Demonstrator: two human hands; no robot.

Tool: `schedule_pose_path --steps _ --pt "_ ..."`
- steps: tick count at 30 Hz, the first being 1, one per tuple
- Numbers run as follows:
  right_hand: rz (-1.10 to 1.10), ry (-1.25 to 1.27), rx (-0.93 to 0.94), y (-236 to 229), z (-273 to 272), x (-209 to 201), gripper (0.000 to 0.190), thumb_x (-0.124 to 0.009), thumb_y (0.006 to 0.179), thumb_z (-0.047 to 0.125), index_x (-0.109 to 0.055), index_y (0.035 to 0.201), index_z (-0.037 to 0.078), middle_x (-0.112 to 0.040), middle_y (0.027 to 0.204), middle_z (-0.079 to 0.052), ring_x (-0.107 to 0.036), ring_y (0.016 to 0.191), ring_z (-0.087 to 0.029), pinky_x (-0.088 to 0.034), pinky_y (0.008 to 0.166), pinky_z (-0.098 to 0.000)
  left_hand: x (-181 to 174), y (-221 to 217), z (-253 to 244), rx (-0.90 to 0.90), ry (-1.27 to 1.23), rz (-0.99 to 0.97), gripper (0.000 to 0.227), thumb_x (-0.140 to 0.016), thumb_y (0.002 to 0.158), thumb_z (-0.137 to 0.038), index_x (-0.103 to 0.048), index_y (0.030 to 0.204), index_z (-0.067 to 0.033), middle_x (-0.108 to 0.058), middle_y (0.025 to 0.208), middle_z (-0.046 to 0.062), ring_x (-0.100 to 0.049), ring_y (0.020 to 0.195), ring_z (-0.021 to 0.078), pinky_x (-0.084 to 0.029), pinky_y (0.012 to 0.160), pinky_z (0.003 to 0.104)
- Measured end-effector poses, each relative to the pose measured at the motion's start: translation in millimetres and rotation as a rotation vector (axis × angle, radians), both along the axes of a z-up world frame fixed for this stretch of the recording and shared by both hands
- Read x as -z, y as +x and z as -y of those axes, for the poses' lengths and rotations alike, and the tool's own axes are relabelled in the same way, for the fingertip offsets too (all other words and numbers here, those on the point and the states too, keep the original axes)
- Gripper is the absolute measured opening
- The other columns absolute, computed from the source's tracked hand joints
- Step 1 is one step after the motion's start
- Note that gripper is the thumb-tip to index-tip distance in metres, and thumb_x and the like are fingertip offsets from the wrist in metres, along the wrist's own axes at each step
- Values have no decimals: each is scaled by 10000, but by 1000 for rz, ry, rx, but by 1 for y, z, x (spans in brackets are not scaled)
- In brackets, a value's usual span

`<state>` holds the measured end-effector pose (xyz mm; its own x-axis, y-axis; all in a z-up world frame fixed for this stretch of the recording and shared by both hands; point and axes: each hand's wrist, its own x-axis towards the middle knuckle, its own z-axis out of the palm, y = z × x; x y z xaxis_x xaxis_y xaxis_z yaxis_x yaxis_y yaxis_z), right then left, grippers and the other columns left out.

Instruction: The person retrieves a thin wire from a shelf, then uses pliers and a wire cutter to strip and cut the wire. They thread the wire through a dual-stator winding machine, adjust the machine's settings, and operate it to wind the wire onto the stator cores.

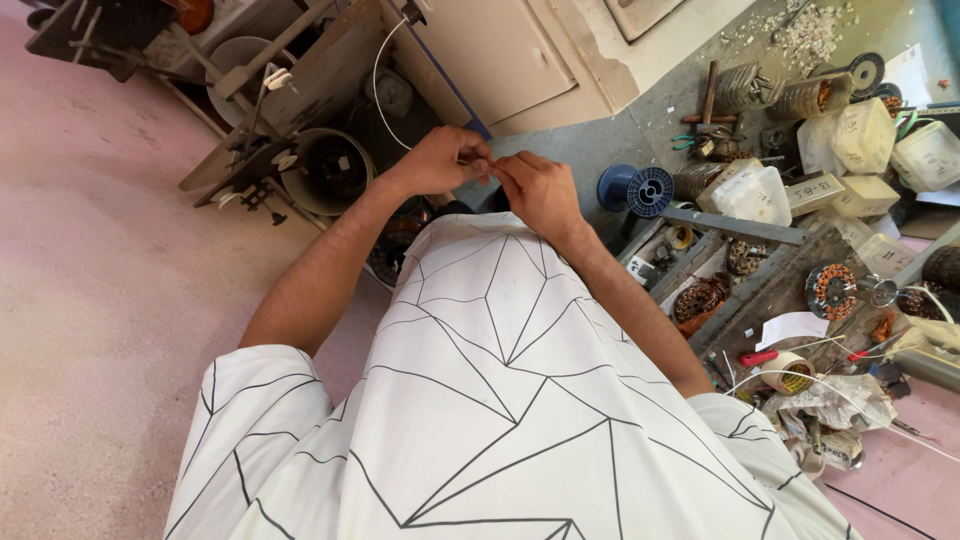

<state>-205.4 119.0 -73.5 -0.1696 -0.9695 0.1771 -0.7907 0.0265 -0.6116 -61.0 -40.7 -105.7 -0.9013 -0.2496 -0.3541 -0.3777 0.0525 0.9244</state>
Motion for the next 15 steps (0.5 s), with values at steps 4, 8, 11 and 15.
schedule_pose_path --steps 4,8,11,15 --pt "33 9 -6 1 2 -4 57 -750 934 96 -751 980 63 -702 838 -87 -673 671 -304 -537 591 -405 0 1 0 -5 -6 11 140 -752 877 -86 -729 992 -10 -794 898 81 -767 869 146 -588 825 301" --pt "145 57 27 1 5 -8 69 -746 934 78 -744 989 37 -720 882 -111 -703 691 -285 -560 609 -374 1 2 -1 -18 -81 -1 139 -762 867 -96 -722 966 -7 -779 880 109 -761 830 206 -586 790 338" --pt "262 74 60 0 4 -7 72 -723 944 51 -730 1002 9 -736 932 -132 -735 738 -264 -596 653 -334 5 4 -3 -12 -192 -76 140 -755 839 -94 -729 947 -9 -764 898 127 -746 842 248 -575 778 364" --pt "348 79 171 -2 5 4 78 -729 943 59 -722 989 -5 -747 935 -142 -764 770 -229 -624 676 -304 10 3 -4 -28 -251 -146 133 -733 834 -112 -726 920 -11 -759 889 133 -747 845 258 -582 792 362"
